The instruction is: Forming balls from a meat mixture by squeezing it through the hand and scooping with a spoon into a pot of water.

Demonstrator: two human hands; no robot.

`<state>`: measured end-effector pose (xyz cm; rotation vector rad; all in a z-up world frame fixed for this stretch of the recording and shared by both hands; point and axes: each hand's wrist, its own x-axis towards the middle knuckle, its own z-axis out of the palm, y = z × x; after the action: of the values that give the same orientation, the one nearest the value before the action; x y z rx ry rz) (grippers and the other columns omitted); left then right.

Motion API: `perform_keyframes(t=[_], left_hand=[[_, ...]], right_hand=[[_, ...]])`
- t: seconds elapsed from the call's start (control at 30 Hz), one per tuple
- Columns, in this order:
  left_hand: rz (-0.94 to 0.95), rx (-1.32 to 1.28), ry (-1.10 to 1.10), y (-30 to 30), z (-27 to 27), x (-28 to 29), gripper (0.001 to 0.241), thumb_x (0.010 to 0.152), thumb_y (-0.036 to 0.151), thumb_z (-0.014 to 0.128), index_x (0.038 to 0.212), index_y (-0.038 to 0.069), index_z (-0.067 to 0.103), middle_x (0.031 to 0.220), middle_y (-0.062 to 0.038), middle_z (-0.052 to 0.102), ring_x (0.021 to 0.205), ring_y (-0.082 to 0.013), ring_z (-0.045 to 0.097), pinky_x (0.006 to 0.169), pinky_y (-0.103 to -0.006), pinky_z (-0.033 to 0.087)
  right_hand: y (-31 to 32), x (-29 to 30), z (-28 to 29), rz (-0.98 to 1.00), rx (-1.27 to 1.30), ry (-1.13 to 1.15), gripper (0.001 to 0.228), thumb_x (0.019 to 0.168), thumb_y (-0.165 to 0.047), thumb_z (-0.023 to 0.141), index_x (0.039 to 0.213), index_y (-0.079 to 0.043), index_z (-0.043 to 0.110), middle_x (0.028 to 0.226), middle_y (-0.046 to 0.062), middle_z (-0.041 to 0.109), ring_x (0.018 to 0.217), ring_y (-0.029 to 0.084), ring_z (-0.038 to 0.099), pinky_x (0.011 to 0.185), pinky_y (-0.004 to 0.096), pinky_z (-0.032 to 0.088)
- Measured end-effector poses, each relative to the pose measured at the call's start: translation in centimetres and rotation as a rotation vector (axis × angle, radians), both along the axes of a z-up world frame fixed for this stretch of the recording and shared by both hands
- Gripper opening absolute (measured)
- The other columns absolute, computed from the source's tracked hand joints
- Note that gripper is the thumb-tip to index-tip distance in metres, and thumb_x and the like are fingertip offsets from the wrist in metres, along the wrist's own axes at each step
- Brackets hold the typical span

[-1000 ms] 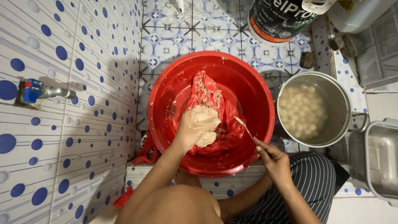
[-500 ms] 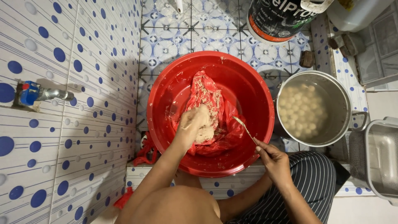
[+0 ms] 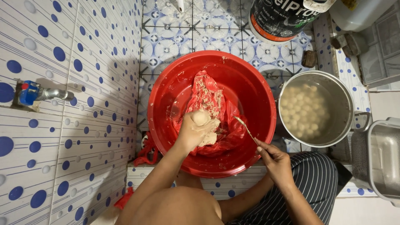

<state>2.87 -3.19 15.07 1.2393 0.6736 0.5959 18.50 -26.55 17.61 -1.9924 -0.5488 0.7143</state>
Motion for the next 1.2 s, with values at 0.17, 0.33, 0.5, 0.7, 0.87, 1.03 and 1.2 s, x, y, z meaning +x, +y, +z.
perform_keyframes(t=[0.17,0.33,0.5,0.7,0.87,1.03,1.2], left_hand=[[-0.023,-0.133,-0.090,-0.1,2.1,0.3,0.028,0.076,-0.006,0.086,0.081,0.004,0.061,0.074,-0.003,0.065,0.067,-0.0097,0.065,0.059,-0.0209,0.056],[-0.067,-0.229,0.125,0.2,4.9,0.1,0.029,0.094,0.022,0.062,0.112,0.001,0.066,0.086,-0.009,0.061,0.065,-0.0137,0.053,0.051,-0.0254,0.043],[-0.076,-0.018,-0.024,-0.4,2.4,0.2,0.029,0.088,0.024,0.084,0.099,0.000,0.073,0.074,-0.018,0.071,0.060,-0.0204,0.070,0.058,-0.0334,0.063],[-0.016,-0.028,-0.103,-0.6,2.3,0.9,0.041,0.069,0.002,0.092,0.105,-0.004,0.074,0.089,-0.021,0.076,0.080,-0.0195,0.072,0.077,-0.0381,0.063],[0.014,-0.023,-0.007,-0.4,1.2,0.8,0.023,0.071,-0.001,0.084,0.090,-0.002,0.072,0.069,-0.014,0.070,0.062,-0.0149,0.064,0.056,-0.0343,0.059],[-0.029,-0.161,-0.064,-0.2,2.1,1.4,0.022,0.082,-0.001,0.077,0.072,-0.003,0.057,0.055,-0.021,0.063,0.029,-0.0192,0.055,0.022,-0.0295,0.045],[-0.124,-0.155,-0.130,0.3,1.1,1.8,0.021,0.090,0.009,0.076,0.083,0.001,0.057,0.064,-0.015,0.066,0.035,-0.0128,0.057,0.023,-0.0248,0.048]], right_hand=[[-0.3,0.3,-0.5,-0.070,0.072,0.189,0.030,0.093,-0.002,0.066,0.123,0.001,0.074,0.075,0.012,0.073,0.047,0.008,0.044,0.041,0.019,0.036],[0.7,0.5,1.5,-0.065,0.040,0.176,0.032,0.095,-0.005,0.064,0.125,0.003,0.072,0.080,0.014,0.073,0.061,0.014,0.061,0.053,0.024,0.052],[2.0,0.3,3.3,0.007,0.206,0.045,0.026,0.092,0.001,0.065,0.116,0.002,0.075,0.066,0.018,0.072,0.042,0.013,0.052,0.041,0.024,0.043],[4.1,-0.9,7.7,0.155,0.190,-0.324,0.026,0.090,0.000,0.069,0.113,-0.006,0.080,0.063,0.012,0.074,0.049,0.017,0.062,0.050,0.029,0.051],[5.5,-2.1,10.8,0.272,0.176,-0.573,0.027,0.087,0.004,0.069,0.110,-0.005,0.080,0.064,0.010,0.074,0.054,0.024,0.070,0.056,0.032,0.057],[6.0,-1.6,10.8,0.279,0.196,-0.549,0.026,0.090,0.004,0.067,0.112,-0.004,0.079,0.066,0.011,0.074,0.060,0.027,0.073,0.059,0.035,0.058],[5.9,-1.4,10.4,0.282,0.204,-0.499,0.025,0.090,0.004,0.066,0.112,-0.001,0.078,0.067,0.014,0.075,0.065,0.031,0.075,0.062,0.038,0.059]])
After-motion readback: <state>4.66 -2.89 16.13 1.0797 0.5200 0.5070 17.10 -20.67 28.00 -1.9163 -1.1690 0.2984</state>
